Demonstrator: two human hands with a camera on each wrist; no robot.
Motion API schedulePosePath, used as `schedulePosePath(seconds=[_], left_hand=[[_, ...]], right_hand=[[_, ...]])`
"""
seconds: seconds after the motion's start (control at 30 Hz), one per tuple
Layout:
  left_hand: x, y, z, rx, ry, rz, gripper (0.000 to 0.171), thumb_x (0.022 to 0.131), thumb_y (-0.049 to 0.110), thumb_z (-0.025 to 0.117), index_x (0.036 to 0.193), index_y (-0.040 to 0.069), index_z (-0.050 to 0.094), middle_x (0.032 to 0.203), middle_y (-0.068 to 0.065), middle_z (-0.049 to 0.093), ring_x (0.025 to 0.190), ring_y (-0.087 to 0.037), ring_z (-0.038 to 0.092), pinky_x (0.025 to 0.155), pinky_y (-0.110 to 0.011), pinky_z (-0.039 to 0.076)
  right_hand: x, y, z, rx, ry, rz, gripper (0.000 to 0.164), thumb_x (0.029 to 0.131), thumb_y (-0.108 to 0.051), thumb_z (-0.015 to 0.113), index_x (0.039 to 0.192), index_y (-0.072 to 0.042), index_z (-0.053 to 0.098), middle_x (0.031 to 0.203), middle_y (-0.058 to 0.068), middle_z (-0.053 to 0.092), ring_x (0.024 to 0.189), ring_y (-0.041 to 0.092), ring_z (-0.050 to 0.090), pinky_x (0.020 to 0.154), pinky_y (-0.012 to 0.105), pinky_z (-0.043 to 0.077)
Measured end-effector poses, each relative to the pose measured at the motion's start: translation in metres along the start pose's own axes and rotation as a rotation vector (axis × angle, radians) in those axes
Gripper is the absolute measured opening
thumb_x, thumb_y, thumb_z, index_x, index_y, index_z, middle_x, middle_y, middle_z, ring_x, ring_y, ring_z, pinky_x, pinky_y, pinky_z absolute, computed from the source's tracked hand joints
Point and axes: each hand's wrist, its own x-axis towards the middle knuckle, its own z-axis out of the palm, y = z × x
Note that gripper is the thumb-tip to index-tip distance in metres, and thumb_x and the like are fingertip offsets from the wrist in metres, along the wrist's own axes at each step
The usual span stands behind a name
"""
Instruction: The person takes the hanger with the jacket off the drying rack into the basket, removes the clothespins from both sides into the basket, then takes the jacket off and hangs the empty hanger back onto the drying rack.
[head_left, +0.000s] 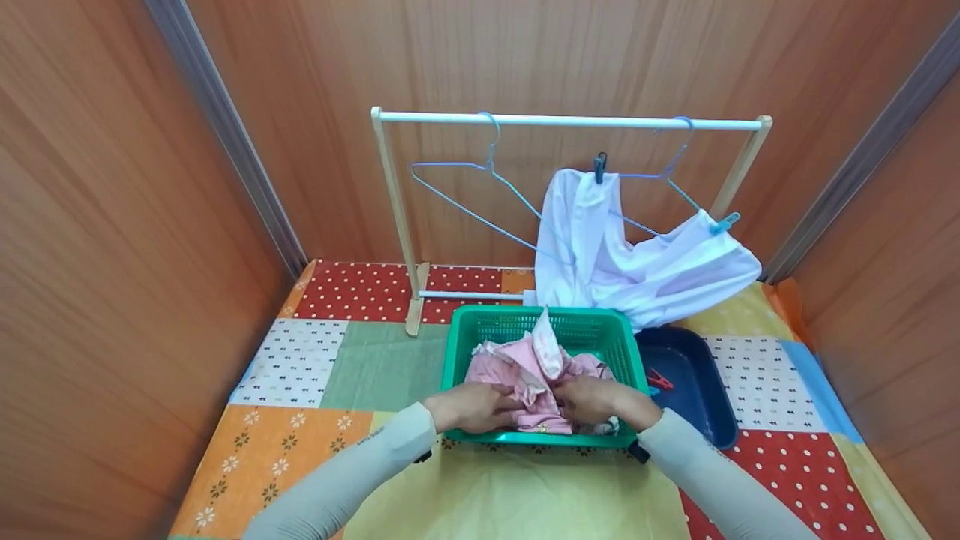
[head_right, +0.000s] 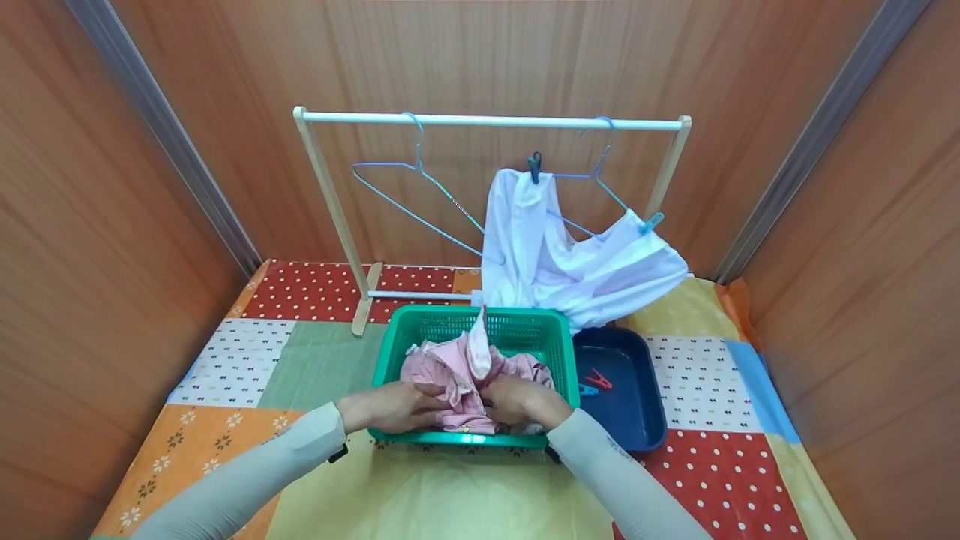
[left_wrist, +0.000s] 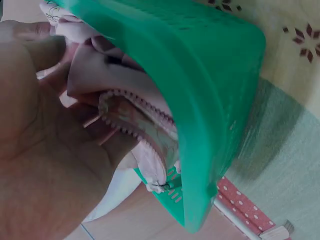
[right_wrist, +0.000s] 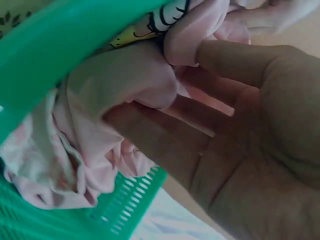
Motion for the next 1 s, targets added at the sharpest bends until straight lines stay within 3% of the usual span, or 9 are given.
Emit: schedulePosePath(seconds=[0.17, 0.37, 0.5, 0.63, 0.73, 0.87, 1.0], left_hand=[[0.006, 0.0, 0.001, -0.006, -0.091, -0.048, 0.045, 0.102, 0.05, 0.04, 0.146, 0.038, 0.046, 0.15, 0.005, 0.05, 0.136, -0.02, 0.05, 0.113, -0.042, 0.039], [0.019, -0.001, -0.001, -0.031, -0.195, -0.139, 0.04, 0.101, 0.05, 0.045, 0.139, 0.041, 0.054, 0.129, 0.004, 0.065, 0.109, -0.016, 0.061, 0.106, -0.042, 0.047], [0.026, 0.001, 0.001, -0.008, -0.232, -0.152, 0.033, 0.1, 0.049, 0.047, 0.127, 0.039, 0.064, 0.097, 0.002, 0.066, 0.088, -0.015, 0.057, 0.086, -0.036, 0.051], [0.029, 0.004, 0.003, 0.005, -0.247, -0.185, 0.029, 0.099, 0.049, 0.048, 0.107, 0.03, 0.069, 0.076, 0.001, 0.055, 0.076, -0.015, 0.054, 0.068, -0.032, 0.044], [0.028, 0.007, 0.003, 0.025, -0.264, -0.219, 0.034, 0.098, 0.051, 0.048, 0.096, 0.026, 0.069, 0.07, 0.0, 0.052, 0.07, -0.016, 0.054, 0.062, -0.033, 0.043], [0.029, 0.009, 0.002, 0.072, -0.267, -0.232, 0.04, 0.097, 0.054, 0.047, 0.087, 0.022, 0.068, 0.075, 0.0, 0.058, 0.073, -0.016, 0.056, 0.067, -0.035, 0.05], [0.032, 0.009, 0.003, 0.069, -0.269, -0.278, 0.045, 0.096, 0.055, 0.047, 0.073, 0.02, 0.062, 0.07, 0.0, 0.057, 0.069, -0.017, 0.056, 0.06, -0.033, 0.047]], right_hand=[[0.014, -0.004, 0.001, -0.018, -0.204, 0.116, 0.014, 0.096, -0.015, 0.056, 0.083, -0.014, 0.061, 0.08, 0.001, 0.061, 0.072, 0.013, 0.052, 0.07, 0.035, 0.047], [0.027, -0.001, -0.001, -0.024, -0.373, 0.177, 0.017, 0.095, -0.013, 0.053, 0.079, -0.014, 0.057, 0.07, -0.001, 0.052, 0.058, 0.013, 0.047, 0.055, 0.03, 0.038], [0.032, 0.002, 0.003, -0.022, -0.397, 0.18, 0.016, 0.094, -0.013, 0.055, 0.078, -0.015, 0.055, 0.071, -0.002, 0.051, 0.058, 0.013, 0.049, 0.054, 0.029, 0.038], [0.035, 0.001, 0.009, -0.05, -0.408, 0.176, 0.02, 0.092, -0.011, 0.055, 0.072, -0.015, 0.054, 0.065, -0.002, 0.049, 0.055, 0.012, 0.047, 0.051, 0.028, 0.036], [0.037, -0.004, 0.011, -0.081, -0.423, 0.189, 0.023, 0.091, -0.01, 0.055, 0.069, -0.014, 0.054, 0.06, -0.001, 0.049, 0.051, 0.012, 0.046, 0.048, 0.028, 0.036], [0.042, -0.014, 0.013, -0.139, -0.428, 0.209, 0.02, 0.085, -0.001, 0.061, 0.068, -0.011, 0.058, 0.061, 0.001, 0.052, 0.051, 0.013, 0.047, 0.046, 0.028, 0.04], [0.046, -0.016, 0.011, -0.157, -0.437, 0.242, 0.019, 0.081, 0.004, 0.065, 0.069, -0.009, 0.06, 0.064, 0.003, 0.055, 0.052, 0.015, 0.049, 0.045, 0.03, 0.043]])
